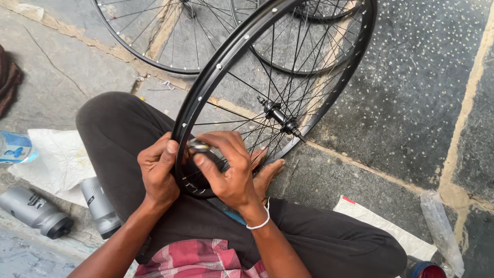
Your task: The person sits on the ground and uses a metal tool to tighten the spokes of a bicycle wheel. They rotate the wheel to access different spokes and continue the tightening process. Another bicycle wheel is visible nearby on the ground.
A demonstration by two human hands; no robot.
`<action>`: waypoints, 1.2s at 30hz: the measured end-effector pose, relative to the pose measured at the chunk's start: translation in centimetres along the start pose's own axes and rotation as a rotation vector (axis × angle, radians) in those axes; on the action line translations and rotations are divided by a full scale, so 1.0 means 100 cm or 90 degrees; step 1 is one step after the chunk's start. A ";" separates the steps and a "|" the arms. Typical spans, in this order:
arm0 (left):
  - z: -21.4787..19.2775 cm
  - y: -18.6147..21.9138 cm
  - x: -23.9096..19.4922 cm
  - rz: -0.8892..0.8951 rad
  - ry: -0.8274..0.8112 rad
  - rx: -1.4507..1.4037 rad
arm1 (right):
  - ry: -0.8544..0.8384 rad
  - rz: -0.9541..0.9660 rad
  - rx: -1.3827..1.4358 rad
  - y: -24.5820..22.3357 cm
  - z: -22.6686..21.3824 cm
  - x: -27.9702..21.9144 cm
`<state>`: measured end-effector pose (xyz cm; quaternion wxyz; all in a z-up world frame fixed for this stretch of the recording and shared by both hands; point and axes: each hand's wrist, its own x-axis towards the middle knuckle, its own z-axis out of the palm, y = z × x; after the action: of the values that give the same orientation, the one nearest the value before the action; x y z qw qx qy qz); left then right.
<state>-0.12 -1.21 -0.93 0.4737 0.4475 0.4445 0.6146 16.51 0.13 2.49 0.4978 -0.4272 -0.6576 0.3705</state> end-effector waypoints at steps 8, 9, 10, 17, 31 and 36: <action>-0.003 0.000 -0.002 -0.058 0.018 -0.084 | -0.096 0.024 0.143 0.010 -0.007 0.003; -0.002 0.000 -0.001 -0.054 0.015 -0.082 | -0.075 0.065 0.158 0.010 -0.002 0.001; -0.002 0.000 0.001 -0.049 0.012 -0.080 | -0.055 0.105 0.174 0.009 0.003 0.001; -0.005 -0.003 0.001 -0.065 0.014 -0.097 | -0.070 0.065 0.179 0.006 0.001 0.010; -0.009 -0.009 0.000 -0.041 0.006 -0.076 | 0.010 0.140 0.171 0.005 0.014 0.006; -0.004 -0.002 0.001 -0.081 0.029 -0.096 | -0.011 -0.036 0.018 0.004 0.017 0.007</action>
<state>-0.44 -1.16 -1.23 0.5342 0.3670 0.4351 0.6250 14.84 0.80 1.93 0.5084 -0.3983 -0.6682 0.3693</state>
